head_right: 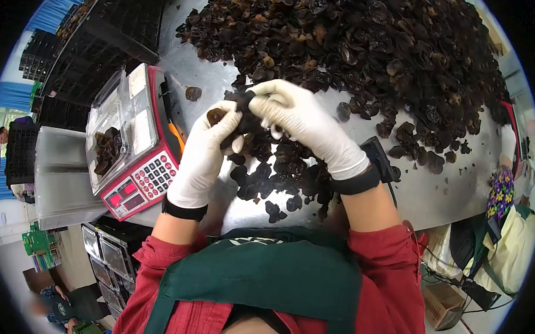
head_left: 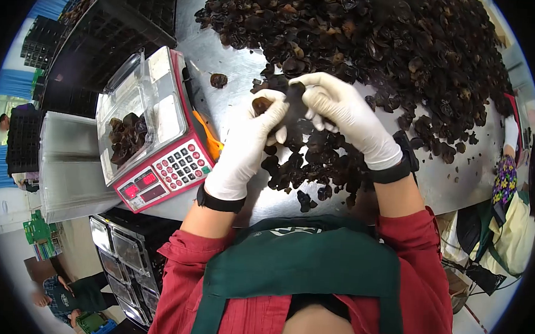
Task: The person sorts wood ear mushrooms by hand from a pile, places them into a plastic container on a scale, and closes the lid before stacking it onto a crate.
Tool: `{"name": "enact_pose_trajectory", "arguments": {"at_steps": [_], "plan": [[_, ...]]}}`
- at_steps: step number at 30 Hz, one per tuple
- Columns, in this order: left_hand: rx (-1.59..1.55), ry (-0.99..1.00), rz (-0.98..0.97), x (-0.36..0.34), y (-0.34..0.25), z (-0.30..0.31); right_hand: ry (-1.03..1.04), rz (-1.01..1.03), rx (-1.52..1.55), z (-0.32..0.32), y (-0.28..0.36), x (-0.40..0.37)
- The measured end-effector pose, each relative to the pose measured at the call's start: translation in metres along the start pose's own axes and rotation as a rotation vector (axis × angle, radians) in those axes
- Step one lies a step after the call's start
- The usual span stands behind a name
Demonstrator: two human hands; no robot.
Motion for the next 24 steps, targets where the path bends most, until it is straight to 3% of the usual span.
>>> {"name": "enact_pose_trajectory", "arguments": {"at_steps": [4, 6, 11, 15, 19, 24], "plan": [[0.065, 0.008, -0.052, -0.008, 0.001, 0.004, -0.028, 0.065, -0.276, -0.013, -0.001, 0.0], [-0.227, 0.057, -0.079, -0.013, 0.001, 0.005, -0.078, 0.012, -0.061, -0.008, -0.002, 0.0], [-0.439, 0.009, -0.046, -0.026, -0.001, 0.016, 0.03, -0.012, 0.072, -0.007, -0.013, -0.006], [-0.454, 0.106, -0.076, -0.033, -0.001, 0.024, 0.08, -0.029, 0.111, -0.018, -0.012, -0.01], [-0.452, 0.019, -0.03, -0.042, -0.001, 0.028, 0.084, -0.033, 0.098, -0.024, -0.008, -0.011], [-0.479, 0.063, -0.109, -0.044, 0.014, 0.039, 0.081, 0.043, 0.075, -0.025, -0.013, -0.012]]}}
Point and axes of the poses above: each hand's wrist, its own x-axis towards the middle knuckle, its own z-axis out of the back of the hand, y = z × x, the point moved 3 cm from there along x, towards the middle knuckle, and after that the axes turned 2 degrees about -z, right-handed, at the moved point
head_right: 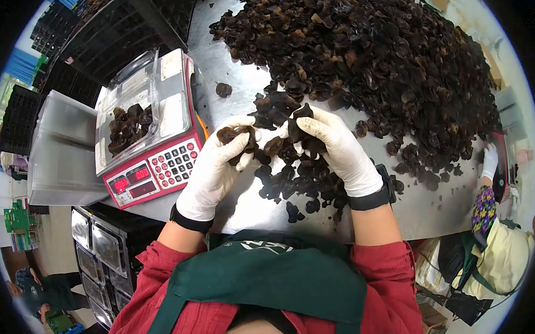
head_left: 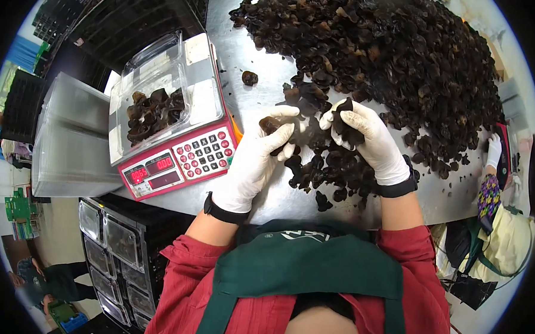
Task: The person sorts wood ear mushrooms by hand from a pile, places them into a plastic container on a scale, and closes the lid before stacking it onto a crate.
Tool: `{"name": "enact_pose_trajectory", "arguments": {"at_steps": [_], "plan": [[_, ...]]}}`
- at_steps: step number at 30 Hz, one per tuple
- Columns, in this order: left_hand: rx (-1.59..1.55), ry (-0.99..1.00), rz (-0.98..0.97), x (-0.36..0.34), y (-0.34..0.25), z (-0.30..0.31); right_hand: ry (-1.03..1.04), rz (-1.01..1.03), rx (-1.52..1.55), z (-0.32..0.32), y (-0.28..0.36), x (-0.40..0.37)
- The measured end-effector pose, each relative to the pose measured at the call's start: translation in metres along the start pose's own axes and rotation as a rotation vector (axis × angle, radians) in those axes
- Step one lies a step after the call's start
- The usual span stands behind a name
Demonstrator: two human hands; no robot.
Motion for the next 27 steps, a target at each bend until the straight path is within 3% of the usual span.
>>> {"name": "enact_pose_trajectory", "arguments": {"at_steps": [4, 7, 8, 10, 11, 15, 18, 19, 21, 22, 24, 27], "plan": [[0.467, -0.057, -0.041, -0.021, -0.015, -0.01, -0.106, 0.016, -0.009, 0.013, 0.01, -0.018], [0.676, -0.036, 0.019, -0.039, -0.001, -0.001, -0.173, 0.039, 0.064, 0.034, 0.009, -0.04], [0.759, -0.013, 0.136, -0.046, 0.007, 0.005, -0.179, 0.037, 0.073, 0.042, 0.007, -0.048], [1.244, 0.293, -0.084, -0.055, 0.01, 0.006, -0.25, 0.068, 0.072, 0.053, -0.001, -0.06], [1.365, 0.334, -0.098, -0.06, 0.011, 0.004, -0.254, 0.069, 0.077, 0.057, -0.004, -0.065], [1.395, 0.209, -0.188, -0.049, 0.007, -0.007, -0.247, 0.059, 0.097, 0.061, -0.013, -0.076], [1.552, 0.113, -0.586, -0.017, 0.009, -0.023, -0.252, 0.068, 0.157, 0.059, -0.016, -0.072], [1.553, 0.114, -0.586, -0.004, 0.014, -0.023, -0.24, 0.087, 0.131, 0.06, -0.018, -0.067], [1.714, 0.313, -0.701, 0.013, 0.028, -0.027, -0.276, 0.086, 0.083, 0.055, -0.017, -0.059], [1.714, 0.32, -0.698, 0.015, 0.036, -0.028, -0.252, 0.032, 0.035, 0.054, -0.014, -0.055], [1.872, 0.232, -0.459, 0.017, 0.049, -0.026, -0.341, 0.098, -0.384, 0.036, -0.005, -0.04], [1.914, 0.208, -0.45, 0.016, 0.046, -0.013, -0.31, 0.14, -0.864, 0.013, -0.024, -0.018]]}}
Point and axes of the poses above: each hand's wrist, its own x-axis towards the middle knuckle, its own z-axis out of the back of the hand, y = z × x, the point moved 3 cm from there along x, towards the middle knuckle, and after that the axes turned 2 degrees about -z, right-handed, at the moved point
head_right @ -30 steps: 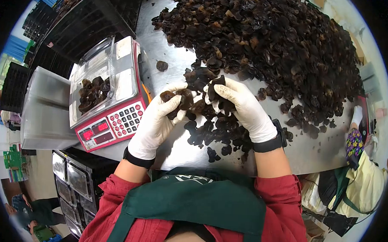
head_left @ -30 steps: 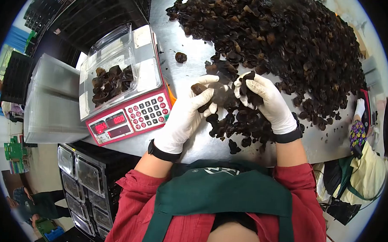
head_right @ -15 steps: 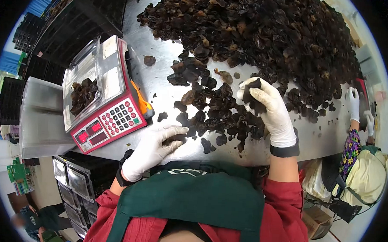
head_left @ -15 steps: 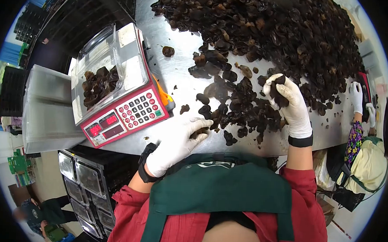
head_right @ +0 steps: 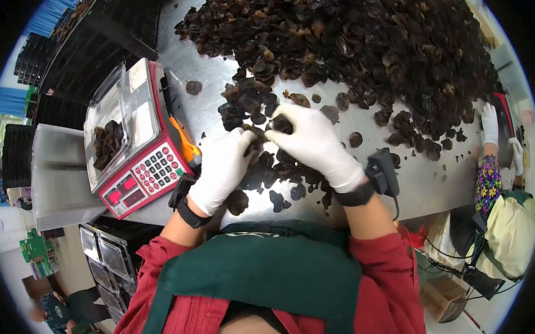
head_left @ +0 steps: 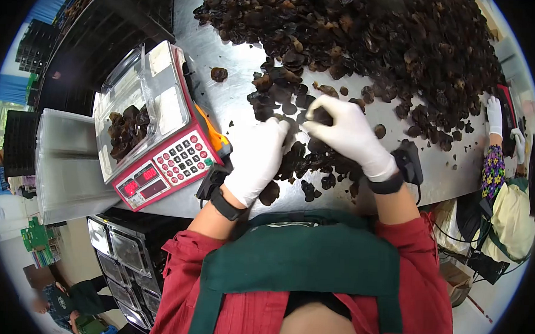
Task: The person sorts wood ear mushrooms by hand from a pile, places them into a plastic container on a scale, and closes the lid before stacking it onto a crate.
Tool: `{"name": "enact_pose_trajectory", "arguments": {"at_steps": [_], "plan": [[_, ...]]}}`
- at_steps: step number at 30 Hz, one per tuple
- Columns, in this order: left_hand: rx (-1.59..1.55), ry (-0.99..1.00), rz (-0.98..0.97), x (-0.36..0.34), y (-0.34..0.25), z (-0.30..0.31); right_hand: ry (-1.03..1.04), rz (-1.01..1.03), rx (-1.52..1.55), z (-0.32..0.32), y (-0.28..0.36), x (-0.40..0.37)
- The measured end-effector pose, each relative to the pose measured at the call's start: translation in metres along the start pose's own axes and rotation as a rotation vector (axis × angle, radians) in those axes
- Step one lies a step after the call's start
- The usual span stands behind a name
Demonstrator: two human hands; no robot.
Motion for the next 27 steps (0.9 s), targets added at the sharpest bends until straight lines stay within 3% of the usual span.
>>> {"name": "enact_pose_trajectory", "arguments": {"at_steps": [3, 5, 7, 9, 11, 14, 15, 17, 21, 23, 27], "plan": [[0.063, -0.011, 0.041, -0.008, 0.004, 0.018, -0.021, 0.141, -0.361, -0.021, -0.011, 0.002], [-0.103, 0.207, 0.17, -0.008, 0.007, 0.033, 0.086, 0.046, -0.438, -0.016, -0.016, 0.004], [-0.072, 0.198, 0.233, 0.003, 0.003, 0.037, 0.116, -0.016, -0.363, -0.003, -0.023, 0.002], [-0.017, -0.152, 0.099, 0.022, -0.002, 0.041, 0.189, -0.109, -0.378, 0.015, -0.023, -0.003], [-0.067, -0.148, 0.09, 0.045, -0.003, 0.035, 0.159, -0.169, -0.332, 0.03, -0.027, -0.01], [-0.044, -0.331, -0.015, 0.076, 0.007, 0.014, 0.176, -0.251, -0.207, 0.05, -0.031, -0.02], [-0.047, -0.329, -0.013, 0.083, 0.014, 0.006, 0.178, -0.254, -0.209, 0.055, -0.031, -0.024], [0.0, -0.1, 0.065, 0.092, 0.027, -0.014, 0.105, -0.258, -0.149, 0.065, -0.033, -0.032], [0.066, -0.117, 0.107, 0.082, 0.021, 0.004, -0.149, -0.155, -0.124, 0.085, -0.036, -0.047], [0.034, -0.114, 0.178, 0.077, 0.017, 0.016, -0.15, -0.205, -0.083, 0.088, -0.036, -0.049], [-0.282, -0.077, 0.306, 0.062, 0.004, 0.044, -0.182, -0.022, -0.091, 0.077, -0.023, -0.048]]}}
Point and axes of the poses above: each hand's wrist, its own x-axis towards the middle knuckle, its own z-axis out of the back of the hand, y = z × x, the point moved 3 cm from there along x, towards the middle knuckle, and after that the axes turned 2 degrees about -z, right-handed, at the moved point
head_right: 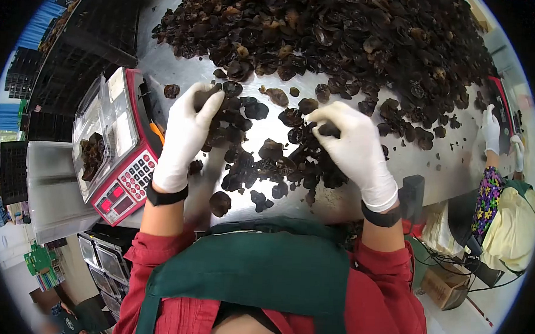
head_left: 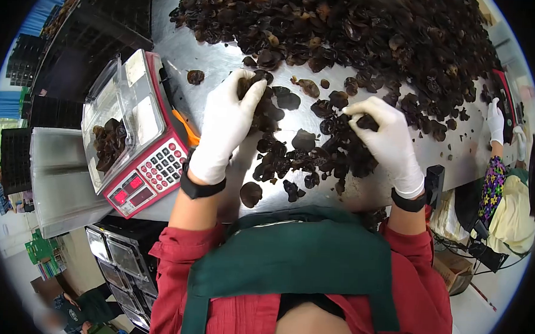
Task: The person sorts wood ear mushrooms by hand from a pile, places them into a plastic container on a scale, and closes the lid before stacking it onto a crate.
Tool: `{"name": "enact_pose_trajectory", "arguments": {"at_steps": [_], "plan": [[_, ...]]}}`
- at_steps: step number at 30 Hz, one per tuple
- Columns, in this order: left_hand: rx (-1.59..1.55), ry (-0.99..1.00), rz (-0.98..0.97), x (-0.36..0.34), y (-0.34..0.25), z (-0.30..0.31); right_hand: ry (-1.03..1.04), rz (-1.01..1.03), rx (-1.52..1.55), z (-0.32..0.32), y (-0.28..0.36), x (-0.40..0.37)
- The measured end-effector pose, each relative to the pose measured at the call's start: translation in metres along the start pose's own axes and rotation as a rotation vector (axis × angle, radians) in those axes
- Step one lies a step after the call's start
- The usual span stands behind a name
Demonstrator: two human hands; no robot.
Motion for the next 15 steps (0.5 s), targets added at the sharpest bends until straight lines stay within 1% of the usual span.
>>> {"name": "enact_pose_trajectory", "arguments": {"at_steps": [2, 3, 4, 6, 8, 10, 12, 14, 15], "plan": [[-0.916, 0.178, 0.214, -0.011, 0.001, -0.002, 0.055, 0.011, 0.011, -0.012, 0.003, -0.001], [-1.145, 0.15, 0.227, -0.018, -0.003, -0.003, 0.083, 0.023, -0.009, -0.018, 0.002, -0.003], [-1.143, 0.151, 0.226, -0.023, -0.004, -0.003, 0.081, 0.024, -0.007, -0.021, 0.003, -0.003], [-1.159, 0.082, 0.268, -0.029, -0.001, -0.001, 0.072, 0.058, -0.187, -0.027, 0.007, -0.003], [-1.12, 0.111, 0.256, -0.032, 0.003, -0.001, 0.042, 0.061, -0.193, -0.029, 0.0, 0.003], [-0.958, 0.082, 0.24, -0.035, 0.0, 0.003, 0.012, -0.004, -0.264, -0.029, -0.001, 0.012], [-0.953, 0.072, 0.25, -0.035, -0.004, 0.002, 0.016, 0.03, -0.287, -0.04, -0.01, 0.017], [-0.95, 0.064, 0.261, -0.034, -0.005, 0.0, 0.023, 0.061, -0.416, -0.051, -0.021, 0.018], [-0.873, 0.075, 0.271, -0.034, -0.002, -0.003, 0.021, 0.062, -0.416, -0.049, -0.02, 0.018]]}}
Point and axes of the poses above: each hand's wrist, its own x-axis towards the middle knuckle, its own z-axis out of the back of the hand, y = z × x, the point moved 3 cm from there along x, towards the middle knuckle, and after that the axes turned 2 degrees about -z, right-handed, at the moved point
